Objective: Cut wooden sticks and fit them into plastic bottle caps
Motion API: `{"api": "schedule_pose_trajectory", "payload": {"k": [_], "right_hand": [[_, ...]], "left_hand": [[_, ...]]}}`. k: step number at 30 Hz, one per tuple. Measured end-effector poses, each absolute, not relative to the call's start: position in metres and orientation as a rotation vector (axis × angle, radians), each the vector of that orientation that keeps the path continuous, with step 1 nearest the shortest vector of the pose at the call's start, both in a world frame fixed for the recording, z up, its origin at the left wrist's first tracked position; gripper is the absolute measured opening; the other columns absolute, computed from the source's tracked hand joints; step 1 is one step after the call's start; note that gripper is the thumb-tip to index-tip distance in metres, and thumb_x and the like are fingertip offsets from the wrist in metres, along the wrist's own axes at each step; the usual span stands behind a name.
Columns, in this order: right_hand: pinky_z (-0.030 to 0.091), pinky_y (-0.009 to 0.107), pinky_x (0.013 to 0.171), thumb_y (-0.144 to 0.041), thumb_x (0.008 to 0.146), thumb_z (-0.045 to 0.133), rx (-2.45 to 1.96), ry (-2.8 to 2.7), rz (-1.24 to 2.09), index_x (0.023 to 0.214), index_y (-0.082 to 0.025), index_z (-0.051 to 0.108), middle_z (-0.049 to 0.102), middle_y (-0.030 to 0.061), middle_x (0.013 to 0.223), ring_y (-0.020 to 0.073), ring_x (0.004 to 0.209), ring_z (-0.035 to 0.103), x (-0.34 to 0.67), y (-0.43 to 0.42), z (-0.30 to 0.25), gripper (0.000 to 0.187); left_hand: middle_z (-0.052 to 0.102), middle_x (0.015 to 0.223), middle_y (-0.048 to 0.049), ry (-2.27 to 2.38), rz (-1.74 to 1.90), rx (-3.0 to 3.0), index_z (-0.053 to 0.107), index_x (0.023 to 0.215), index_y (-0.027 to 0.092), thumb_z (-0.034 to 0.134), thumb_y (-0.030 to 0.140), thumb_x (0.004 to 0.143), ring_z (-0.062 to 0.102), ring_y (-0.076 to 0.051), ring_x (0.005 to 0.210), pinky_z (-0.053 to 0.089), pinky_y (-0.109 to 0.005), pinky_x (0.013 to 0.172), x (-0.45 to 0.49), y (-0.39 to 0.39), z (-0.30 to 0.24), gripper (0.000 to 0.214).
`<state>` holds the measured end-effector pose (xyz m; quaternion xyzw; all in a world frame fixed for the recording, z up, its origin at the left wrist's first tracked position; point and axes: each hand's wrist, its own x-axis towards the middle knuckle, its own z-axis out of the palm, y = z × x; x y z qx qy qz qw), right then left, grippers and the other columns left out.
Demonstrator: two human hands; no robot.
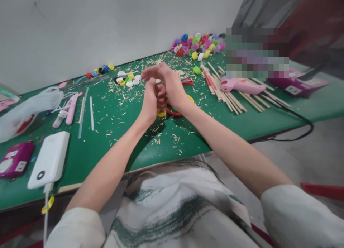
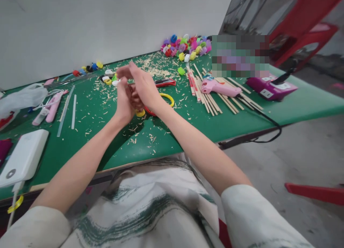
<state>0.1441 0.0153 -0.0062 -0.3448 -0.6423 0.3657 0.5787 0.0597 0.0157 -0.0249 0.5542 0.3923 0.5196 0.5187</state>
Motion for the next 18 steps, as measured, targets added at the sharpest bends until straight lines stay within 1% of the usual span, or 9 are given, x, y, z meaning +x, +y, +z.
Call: {"api": "schedule_pose_trajectory", "payload": {"k": [1, 2, 5, 7, 9, 11, 14, 16, 18], "right_hand": [[0.048, 0.028, 0.079, -0.056, 0.092, 0.026, -0.823, -1.484, 0.847, 0.087, -0.019, 0.063, 0.067, 0.0047, 0.096, 0.0163, 0.094, 0.062, 0.145, 0.018, -0.006, 0.053], [0.048, 0.028, 0.077, -0.057, 0.092, 0.026, -0.845, -1.497, 0.851, 0.087, -0.019, 0.061, 0.066, 0.0045, 0.095, 0.0162, 0.093, 0.062, 0.146, 0.021, -0.007, 0.051], [0.046, 0.029, 0.073, -0.054, 0.093, 0.028, -0.903, -1.63, 0.898, 0.081, -0.02, 0.056, 0.062, 0.0042, 0.084, 0.0148, 0.082, 0.059, 0.145, 0.026, -0.01, 0.045], [0.044, 0.028, 0.071, -0.049, 0.092, 0.033, -0.923, -1.716, 0.897, 0.081, -0.019, 0.053, 0.061, 0.004, 0.083, 0.0137, 0.077, 0.055, 0.141, 0.024, -0.014, 0.038], [0.04, 0.027, 0.065, -0.044, 0.089, 0.043, -1.002, -1.811, 0.856, 0.082, -0.019, 0.05, 0.059, 0.0024, 0.078, 0.0123, 0.07, 0.051, 0.134, 0.019, -0.016, 0.027], [0.035, 0.027, 0.06, -0.038, 0.086, 0.05, -1.101, -1.934, 0.793, 0.078, -0.02, 0.046, 0.054, -0.0005, 0.07, 0.0109, 0.061, 0.045, 0.128, 0.013, -0.017, 0.02], [0.03, 0.027, 0.058, -0.03, 0.084, 0.051, -1.147, -2.036, 0.733, 0.069, -0.021, 0.04, 0.047, -0.0028, 0.062, 0.0096, 0.057, 0.038, 0.12, 0.007, -0.015, 0.021], [0.028, 0.026, 0.056, -0.026, 0.084, 0.049, -1.111, -2.016, 0.839, 0.066, -0.021, 0.039, 0.043, -0.0036, 0.058, 0.0091, 0.055, 0.035, 0.118, 0.006, -0.013, 0.021], [0.029, 0.026, 0.052, -0.025, 0.085, 0.045, -1.023, -1.929, 1.118, 0.065, -0.021, 0.039, 0.037, -0.0053, 0.053, 0.0085, 0.05, 0.033, 0.12, 0.008, -0.012, 0.021]], "left_hand": [[0.021, 0.046, 0.0046, 0.896, 1.251, 1.295, 0.028, 0.054, 0.022, 0.024, 0.07, 0.086, 0.025, -0.008, 0.036, 0.026, -0.024, 0.036, 0.057, 0.014, -0.016, 0.058], [0.021, 0.047, 0.0047, 0.867, 1.278, 1.261, 0.028, 0.055, 0.022, 0.025, 0.068, 0.087, 0.026, -0.008, 0.037, 0.027, -0.024, 0.038, 0.054, 0.014, -0.007, 0.057], [0.023, 0.048, 0.0055, 0.843, 1.432, 1.143, 0.03, 0.057, 0.021, 0.037, 0.059, 0.089, 0.032, -0.008, 0.04, 0.034, -0.024, 0.042, 0.042, 0.017, 0.011, 0.05], [0.022, 0.047, 0.0066, 0.8, 1.516, 1.007, 0.028, 0.056, 0.021, 0.042, 0.052, 0.09, 0.03, -0.008, 0.039, 0.034, -0.022, 0.043, 0.034, 0.021, 0.016, 0.048], [0.018, 0.045, 0.008, 0.748, 1.571, 0.827, 0.023, 0.056, 0.021, 0.045, 0.045, 0.09, 0.025, -0.006, 0.036, 0.03, -0.021, 0.04, 0.027, 0.024, 0.016, 0.047], [0.013, 0.043, 0.0095, 0.74, 1.606, 0.644, 0.018, 0.056, 0.02, 0.046, 0.037, 0.091, 0.016, -0.005, 0.034, 0.022, -0.02, 0.036, 0.022, 0.026, 0.015, 0.047], [0.009, 0.042, 0.0106, 0.774, 1.63, 0.466, 0.016, 0.057, 0.021, 0.042, 0.027, 0.091, 0.008, -0.004, 0.032, 0.011, -0.02, 0.033, 0.018, 0.027, 0.015, 0.043], [0.008, 0.042, 0.0107, 0.771, 1.622, 0.433, 0.015, 0.058, 0.021, 0.039, 0.025, 0.091, 0.007, -0.003, 0.032, 0.008, -0.02, 0.033, 0.017, 0.027, 0.018, 0.041], [0.007, 0.043, 0.0106, 0.762, 1.599, 0.436, 0.014, 0.059, 0.021, 0.038, 0.025, 0.091, 0.006, -0.003, 0.031, 0.007, -0.02, 0.033, 0.018, 0.025, 0.022, 0.04]]}}
